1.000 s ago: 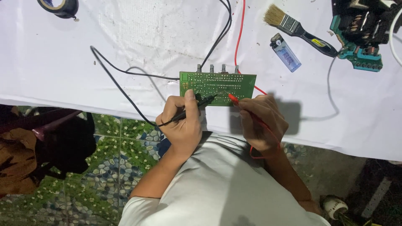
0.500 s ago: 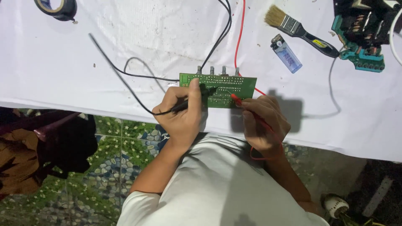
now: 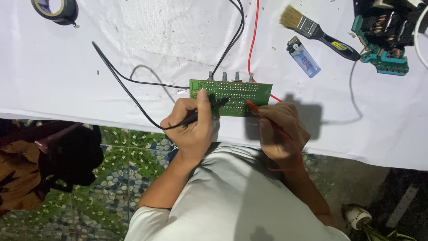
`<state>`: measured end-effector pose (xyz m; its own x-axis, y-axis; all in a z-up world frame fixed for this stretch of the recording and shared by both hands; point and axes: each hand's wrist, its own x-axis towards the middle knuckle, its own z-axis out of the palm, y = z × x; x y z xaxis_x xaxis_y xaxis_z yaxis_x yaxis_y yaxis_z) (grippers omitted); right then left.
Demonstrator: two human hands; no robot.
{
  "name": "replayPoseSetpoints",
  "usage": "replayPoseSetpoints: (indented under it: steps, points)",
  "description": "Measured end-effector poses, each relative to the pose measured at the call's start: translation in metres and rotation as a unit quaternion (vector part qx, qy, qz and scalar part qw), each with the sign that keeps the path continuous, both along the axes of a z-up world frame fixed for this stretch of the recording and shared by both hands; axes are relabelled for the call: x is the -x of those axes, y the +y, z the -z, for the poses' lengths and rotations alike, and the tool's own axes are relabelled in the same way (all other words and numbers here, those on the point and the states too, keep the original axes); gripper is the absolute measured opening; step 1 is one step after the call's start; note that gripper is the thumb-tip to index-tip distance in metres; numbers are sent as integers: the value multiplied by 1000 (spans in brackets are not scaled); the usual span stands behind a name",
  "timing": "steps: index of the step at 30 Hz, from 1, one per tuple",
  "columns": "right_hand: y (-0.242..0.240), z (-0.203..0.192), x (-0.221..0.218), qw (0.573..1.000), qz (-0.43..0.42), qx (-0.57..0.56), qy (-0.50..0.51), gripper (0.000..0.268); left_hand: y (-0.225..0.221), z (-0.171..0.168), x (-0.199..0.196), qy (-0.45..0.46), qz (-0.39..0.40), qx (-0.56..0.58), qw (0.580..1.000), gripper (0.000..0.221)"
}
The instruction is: Testing electrical components on a circuit board using a digital multimeter probes.
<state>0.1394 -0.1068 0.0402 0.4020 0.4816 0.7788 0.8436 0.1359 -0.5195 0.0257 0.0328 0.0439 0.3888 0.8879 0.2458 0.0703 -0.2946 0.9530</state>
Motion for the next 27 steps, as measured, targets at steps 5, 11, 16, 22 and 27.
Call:
replayPoseSetpoints:
  steps: [5, 11, 16, 22, 27]
  points:
    - [-2, -4, 0, 999, 2, 22, 32, 17, -3, -6, -2, -3, 7, 14, 1000, 33]
    - [-3, -10, 5, 995, 21, 40, 92, 19, -8, 8, -2, -14, 17, -2, 1000, 30]
    - [-5, -10, 4, 994, 29, 53, 86, 18, -11, -14, -14, -1, 30, 1, 1000, 30]
    - [-6, -9, 5, 994, 29, 41, 96, 15, -13, -10, -15, -5, 36, 0, 999, 29]
    - [-12, -5, 7, 989, 37, 58, 127, 11, -14, -13, -18, -8, 34, 1, 999, 31]
